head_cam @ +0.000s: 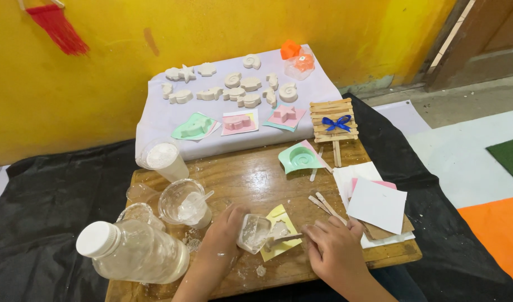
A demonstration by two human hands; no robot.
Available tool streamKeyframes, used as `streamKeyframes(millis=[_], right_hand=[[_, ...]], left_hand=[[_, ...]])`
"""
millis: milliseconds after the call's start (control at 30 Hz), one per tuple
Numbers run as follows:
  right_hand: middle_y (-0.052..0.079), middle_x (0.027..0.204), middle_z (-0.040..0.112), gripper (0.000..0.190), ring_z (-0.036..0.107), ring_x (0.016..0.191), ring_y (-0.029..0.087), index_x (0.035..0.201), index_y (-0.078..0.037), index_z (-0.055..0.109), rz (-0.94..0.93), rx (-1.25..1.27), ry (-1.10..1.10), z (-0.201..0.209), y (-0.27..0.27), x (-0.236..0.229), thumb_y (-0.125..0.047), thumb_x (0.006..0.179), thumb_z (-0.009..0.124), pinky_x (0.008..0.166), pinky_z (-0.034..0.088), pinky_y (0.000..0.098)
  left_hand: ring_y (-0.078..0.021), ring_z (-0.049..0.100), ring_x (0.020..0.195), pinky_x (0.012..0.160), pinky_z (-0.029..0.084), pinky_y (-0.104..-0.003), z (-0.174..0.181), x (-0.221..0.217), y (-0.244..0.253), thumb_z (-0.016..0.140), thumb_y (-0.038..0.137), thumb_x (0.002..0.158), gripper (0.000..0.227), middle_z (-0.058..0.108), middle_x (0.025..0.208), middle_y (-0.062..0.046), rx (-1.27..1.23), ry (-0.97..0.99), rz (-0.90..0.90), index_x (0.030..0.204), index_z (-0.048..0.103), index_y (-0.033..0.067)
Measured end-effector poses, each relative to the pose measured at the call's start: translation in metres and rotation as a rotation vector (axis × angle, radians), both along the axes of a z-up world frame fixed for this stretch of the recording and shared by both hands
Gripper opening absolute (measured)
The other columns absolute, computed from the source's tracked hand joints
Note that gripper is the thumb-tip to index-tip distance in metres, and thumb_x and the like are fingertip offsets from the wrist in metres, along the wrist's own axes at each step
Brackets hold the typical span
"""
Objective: Mixing a white substance in a cup and applying it to a small mold using a wooden stick.
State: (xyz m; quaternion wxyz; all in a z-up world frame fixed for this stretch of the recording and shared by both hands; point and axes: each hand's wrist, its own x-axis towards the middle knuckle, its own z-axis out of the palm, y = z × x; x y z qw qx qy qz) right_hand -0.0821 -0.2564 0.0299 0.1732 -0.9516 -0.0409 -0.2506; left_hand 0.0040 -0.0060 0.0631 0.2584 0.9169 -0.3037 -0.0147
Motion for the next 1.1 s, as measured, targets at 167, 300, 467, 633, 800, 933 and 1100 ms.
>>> streamKeyframes(millis=[167, 300, 467, 633, 800, 933, 1100], right_hand=[[-0.016, 0.077, 0.068, 0.016, 0.062, 0.082, 0.016, 0.091, -0.028, 0.073, 0.008, 0.008, 0.031, 0.005, 0.001, 0.005, -0.022, 0.08, 0.064, 0.077, 0.026, 0.0436], [-0.016, 0.069, 0.064, 0.014, 0.059, 0.077, 0.016, 0.089, -0.029, 0.072, 0.0, 0.019, 0.051, 0.005, 0.001, 0.008, -0.021, 0.082, 0.063, 0.075, 0.024, 0.043], [-0.015, 0.074, 0.067, 0.017, 0.061, 0.08, 0.017, 0.092, -0.027, 0.075, 0.014, 0.013, 0.099, 0.003, 0.001, 0.009, -0.022, 0.082, 0.062, 0.075, 0.026, 0.0443], [-0.015, 0.071, 0.063, 0.014, 0.059, 0.075, 0.017, 0.089, -0.028, 0.074, 0.023, -0.013, 0.047, 0.003, 0.002, 0.011, -0.022, 0.08, 0.065, 0.076, 0.026, 0.0438], [-0.015, 0.072, 0.067, 0.015, 0.06, 0.078, 0.017, 0.089, -0.029, 0.075, 0.01, 0.007, 0.094, 0.006, 0.002, 0.012, -0.024, 0.083, 0.062, 0.078, 0.026, 0.0438], [-0.015, 0.062, 0.06, 0.017, 0.058, 0.071, 0.016, 0.087, -0.03, 0.075, -0.008, 0.012, 0.103, -0.001, -0.003, 0.014, -0.022, 0.08, 0.062, 0.079, 0.025, 0.0408], [-0.016, 0.073, 0.072, 0.017, 0.064, 0.077, 0.014, 0.085, -0.03, 0.076, -0.034, 0.039, 0.166, 0.001, -0.003, 0.016, -0.023, 0.081, 0.062, 0.08, 0.026, 0.0425]], left_hand=[[-0.0297, 0.066, 0.108, 0.086, 0.054, -0.046, -0.02, 0.0, 0.006, 0.079, -0.005, 0.069, 0.065, 0.063, 0.131, -0.006, -0.017, 0.159, 0.163, 0.125, 0.054, 0.0171], [-0.0351, 0.067, 0.103, 0.083, 0.055, -0.048, -0.032, 0.001, 0.012, 0.076, -0.007, 0.064, 0.074, 0.063, 0.129, -0.01, -0.083, 0.12, 0.174, 0.13, 0.05, 0.0173], [-0.0276, 0.069, 0.093, 0.077, 0.057, -0.044, -0.012, -0.011, 0.008, 0.08, 0.011, 0.078, 0.054, 0.068, 0.112, -0.005, -0.151, 0.218, 0.214, 0.121, 0.05, 0.0231], [-0.0247, 0.07, 0.098, 0.083, 0.063, -0.039, -0.048, -0.01, 0.008, 0.086, 0.02, 0.071, 0.061, 0.065, 0.123, -0.01, -0.276, 0.293, 0.347, 0.125, 0.057, 0.0209], [-0.0296, 0.062, 0.077, 0.054, 0.054, -0.034, -0.009, -0.013, -0.013, 0.062, 0.01, 0.092, 0.015, 0.06, 0.099, -0.017, -0.953, 0.839, 0.7, 0.107, 0.066, 0.0099], [-0.0415, 0.061, 0.077, 0.047, 0.048, -0.039, 0.007, -0.016, -0.014, 0.052, 0.022, 0.099, 0.027, 0.065, 0.107, -0.033, -1.228, 1.098, 0.846, 0.114, 0.066, 0.0046], [-0.0357, 0.062, 0.081, 0.055, 0.051, -0.039, -0.011, -0.012, -0.021, 0.062, 0.019, 0.09, 0.028, 0.063, 0.103, -0.023, -1.403, 1.115, 0.842, 0.109, 0.065, -0.001]])
